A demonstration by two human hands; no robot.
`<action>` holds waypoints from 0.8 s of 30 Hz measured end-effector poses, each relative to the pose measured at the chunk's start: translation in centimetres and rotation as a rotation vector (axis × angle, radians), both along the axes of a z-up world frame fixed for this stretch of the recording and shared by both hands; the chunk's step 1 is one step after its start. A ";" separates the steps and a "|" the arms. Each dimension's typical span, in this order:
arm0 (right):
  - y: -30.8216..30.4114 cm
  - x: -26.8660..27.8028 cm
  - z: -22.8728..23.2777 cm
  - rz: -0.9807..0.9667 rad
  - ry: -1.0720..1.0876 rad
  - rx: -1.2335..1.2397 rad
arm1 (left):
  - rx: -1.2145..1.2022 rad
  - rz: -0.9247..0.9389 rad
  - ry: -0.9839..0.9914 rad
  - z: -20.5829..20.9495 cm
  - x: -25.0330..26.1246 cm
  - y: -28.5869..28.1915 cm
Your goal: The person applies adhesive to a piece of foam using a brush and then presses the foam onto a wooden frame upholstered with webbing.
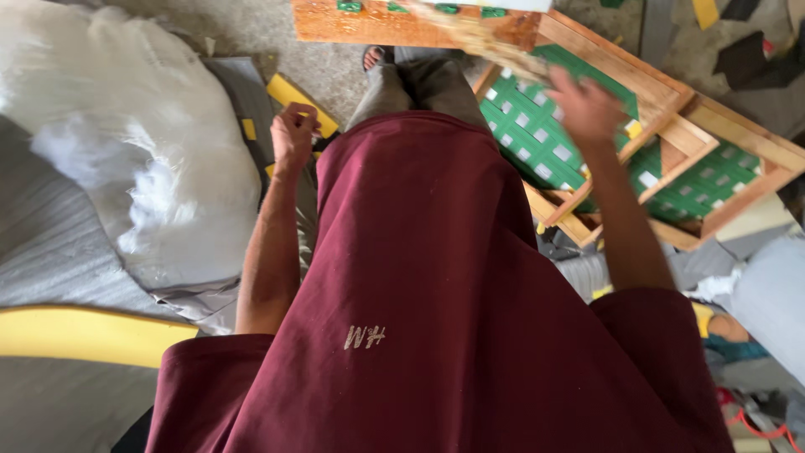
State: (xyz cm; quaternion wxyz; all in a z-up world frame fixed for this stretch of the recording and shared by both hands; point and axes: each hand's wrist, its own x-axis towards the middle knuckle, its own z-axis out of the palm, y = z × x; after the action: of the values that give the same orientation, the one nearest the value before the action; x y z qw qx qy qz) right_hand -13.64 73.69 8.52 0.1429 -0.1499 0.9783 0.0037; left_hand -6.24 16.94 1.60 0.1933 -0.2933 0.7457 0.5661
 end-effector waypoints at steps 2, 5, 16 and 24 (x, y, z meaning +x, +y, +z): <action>6.8 2.6 4.1 -0.032 0.017 0.024 | 0.050 0.013 0.065 -0.2 -0.4 -0.3; 12.5 6.8 9.1 -0.209 -0.024 0.091 | 0.032 0.039 0.036 0.1 -0.4 -0.4; 8.0 4.9 9.3 0.038 0.346 0.102 | 0.042 0.000 -0.088 -1.2 2.5 -0.3; 1.1 4.0 4.7 0.098 0.465 0.100 | 0.068 -0.062 -0.033 -0.7 -2.9 -1.0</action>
State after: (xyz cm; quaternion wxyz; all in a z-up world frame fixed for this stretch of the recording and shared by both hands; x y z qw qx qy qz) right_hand -9.67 74.76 13.20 -0.0793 -0.1852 0.9750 0.0934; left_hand -9.10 15.94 0.95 0.2329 -0.2729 0.7315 0.5799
